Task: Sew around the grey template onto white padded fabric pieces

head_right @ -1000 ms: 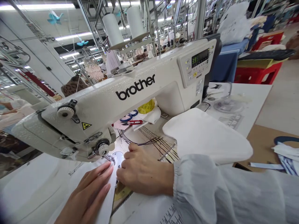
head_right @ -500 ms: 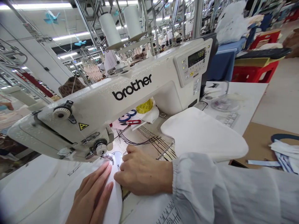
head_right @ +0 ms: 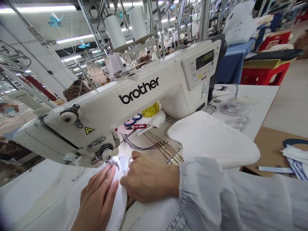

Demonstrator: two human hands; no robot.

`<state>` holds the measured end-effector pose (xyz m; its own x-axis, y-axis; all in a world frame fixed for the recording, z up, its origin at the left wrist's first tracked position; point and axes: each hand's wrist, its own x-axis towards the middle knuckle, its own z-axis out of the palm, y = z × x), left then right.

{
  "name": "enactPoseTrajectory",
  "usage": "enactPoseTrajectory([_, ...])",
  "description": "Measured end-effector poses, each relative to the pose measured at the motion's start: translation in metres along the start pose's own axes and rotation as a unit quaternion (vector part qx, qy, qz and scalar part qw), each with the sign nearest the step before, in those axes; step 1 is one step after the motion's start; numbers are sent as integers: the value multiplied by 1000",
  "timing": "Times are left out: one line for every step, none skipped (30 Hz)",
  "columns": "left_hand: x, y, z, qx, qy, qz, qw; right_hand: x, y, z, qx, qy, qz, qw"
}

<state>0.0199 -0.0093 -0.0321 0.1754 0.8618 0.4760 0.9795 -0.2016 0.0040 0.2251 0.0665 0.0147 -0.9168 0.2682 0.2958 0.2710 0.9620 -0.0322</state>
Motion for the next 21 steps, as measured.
enactPoseTrajectory([1,-1,1,3,-3,2,1000,1,0,0,-2,-5,6,1000])
enactPoseTrajectory([2,-3,2,6,-4,4,1000,1,0,-1,-4,-8,9,1000])
enactPoseTrajectory([2,-4,2,10,-4,2,1000,1,0,-2,-4,-10,10,1000])
enactPoseTrajectory([2,-6,2,15,-4,-2,1000,1,0,-2,-4,-10,10,1000])
enactPoseTrajectory([2,-8,3,19,-4,-7,1000,1,0,-3,-4,-10,10,1000])
enactPoseTrajectory([2,-9,2,23,-4,-6,1000,1,-1,-3,-4,-9,9,1000])
enactPoseTrajectory([2,-11,2,26,-7,4,1000,1,-1,-3,-3,-7,9,1000])
enactPoseTrajectory([2,-12,2,27,-13,20,999,1,-2,-3,0,-3,9,1000])
enactPoseTrajectory([3,-13,1,29,-20,29,999,1,-2,-2,3,0,10,1000])
enactPoseTrajectory([3,-13,0,31,-26,29,999,1,-2,-2,7,1,13,1000])
enactPoseTrajectory([4,-13,-1,32,-29,19,999,1,-2,-2,9,1,16,1000])
enactPoseTrajectory([4,-13,-1,32,-29,4,999,1,-2,-1,12,-1,16,1000])
enactPoseTrajectory([5,-13,-1,31,-27,-10,999,1,-2,-1,12,-5,18,1000])
enactPoseTrajectory([5,-12,-2,26,-23,-11,999,2,-2,-1,11,-10,18,1000])
enactPoseTrajectory([5,-12,-2,19,-20,-3,1000,2,-2,-2,10,-15,17,1000])
enactPoseTrajectory([5,-12,-1,11,-17,3,1000,2,-2,-2,9,-16,17,1000])
enactPoseTrajectory([5,-12,-1,5,-14,5,1000,2,-2,-2,11,-16,17,1000])
enactPoseTrajectory([5,-11,-1,0,-13,1,1000,2,-2,-3,14,-14,18,1000])
enactPoseTrajectory([5,-10,-2,-5,-14,-5,1000,2,-2,-3,16,-12,18,1000])
enactPoseTrajectory([5,-10,-2,-8,-14,-14,1000,2,-3,-3,18,-11,19,1000])
enactPoseTrajectory([5,-9,-2,-9,-14,-22,1000,2,-3,-3,16,-12,21,1000])
